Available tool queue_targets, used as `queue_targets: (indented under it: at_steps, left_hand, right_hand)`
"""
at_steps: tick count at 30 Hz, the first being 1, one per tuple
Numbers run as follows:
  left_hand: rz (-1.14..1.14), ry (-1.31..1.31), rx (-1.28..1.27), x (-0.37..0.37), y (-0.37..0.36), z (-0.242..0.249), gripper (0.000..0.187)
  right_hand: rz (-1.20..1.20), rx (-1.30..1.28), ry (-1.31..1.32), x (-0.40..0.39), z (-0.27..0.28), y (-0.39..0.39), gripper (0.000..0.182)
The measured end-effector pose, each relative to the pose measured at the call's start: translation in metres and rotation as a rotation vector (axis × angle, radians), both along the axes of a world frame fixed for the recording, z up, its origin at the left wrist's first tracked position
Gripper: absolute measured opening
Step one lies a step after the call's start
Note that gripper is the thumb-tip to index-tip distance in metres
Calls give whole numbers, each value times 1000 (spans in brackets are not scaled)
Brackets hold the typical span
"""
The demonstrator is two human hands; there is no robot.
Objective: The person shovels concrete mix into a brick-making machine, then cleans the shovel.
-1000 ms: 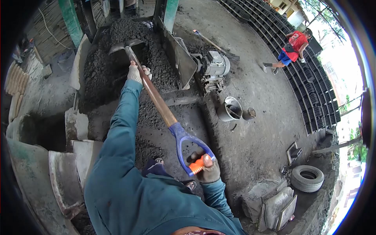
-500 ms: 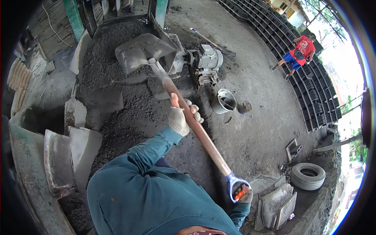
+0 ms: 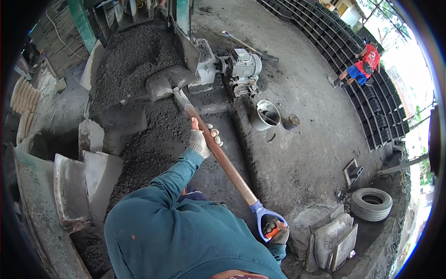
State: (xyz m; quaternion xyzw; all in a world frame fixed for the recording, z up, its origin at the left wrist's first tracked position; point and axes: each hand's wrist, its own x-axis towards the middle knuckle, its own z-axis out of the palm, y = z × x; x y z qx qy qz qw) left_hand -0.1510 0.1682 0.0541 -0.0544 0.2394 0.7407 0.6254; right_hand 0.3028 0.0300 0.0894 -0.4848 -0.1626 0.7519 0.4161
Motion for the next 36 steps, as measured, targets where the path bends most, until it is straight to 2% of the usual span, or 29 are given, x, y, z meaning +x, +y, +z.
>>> queue_targets:
  at_steps: [9,13,15,17,18,19,21,24,28,29,30,31,32,33,35,36]
  left_hand:
    - [27,-159,78,24,-14,16,72]
    - [-42,-152,-8,28,-20,12,72]
    - [-49,-126,-47,16,-18,14,73]
    - [-52,-97,-41,-6,-15,22,73]
    - [-54,-63,-53,-24,-10,19,74]
    - [-71,-72,-18,-46,-3,15,75]
    - [-99,-17,17,-99,15,6,75]
    - [-88,84,21,-178,46,4,74]
    - [-8,187,-72,-275,88,20,75]
    - [-25,165,43,-302,99,14,71]
    - [22,82,-63,-323,111,27,71]
    - [93,168,-43,-337,120,31,69]
    - [205,359,-65,-351,132,29,65]
    - [165,419,-33,-360,136,28,62]
    - [66,318,-37,-303,106,89,64]
    - [-29,103,37,-283,96,102,61]
  right_hand:
    - [-22,-8,-37,3,-11,-2,19]
    - [-18,41,-158,-3,-5,-10,20]
    - [-50,-28,-146,-14,-3,-14,20]
    - [-73,-43,-154,-43,5,-20,21]
    - [-107,-69,-241,-75,16,-16,23]
    - [-51,-62,-62,-100,21,-12,22]
    - [-135,-94,-92,-154,15,-5,19]
    - [-117,-38,-131,-240,15,19,18]
    - [14,49,85,-332,22,59,19]
    - [63,105,30,-357,30,71,23]
    - [149,215,-11,-370,34,80,30]
    - [274,405,-55,-376,41,89,32]
    - [404,594,-98,-378,46,94,34]
    - [284,491,85,-381,65,88,33]
    - [181,492,104,-342,91,82,35]
    - [126,535,125,-314,113,77,37]
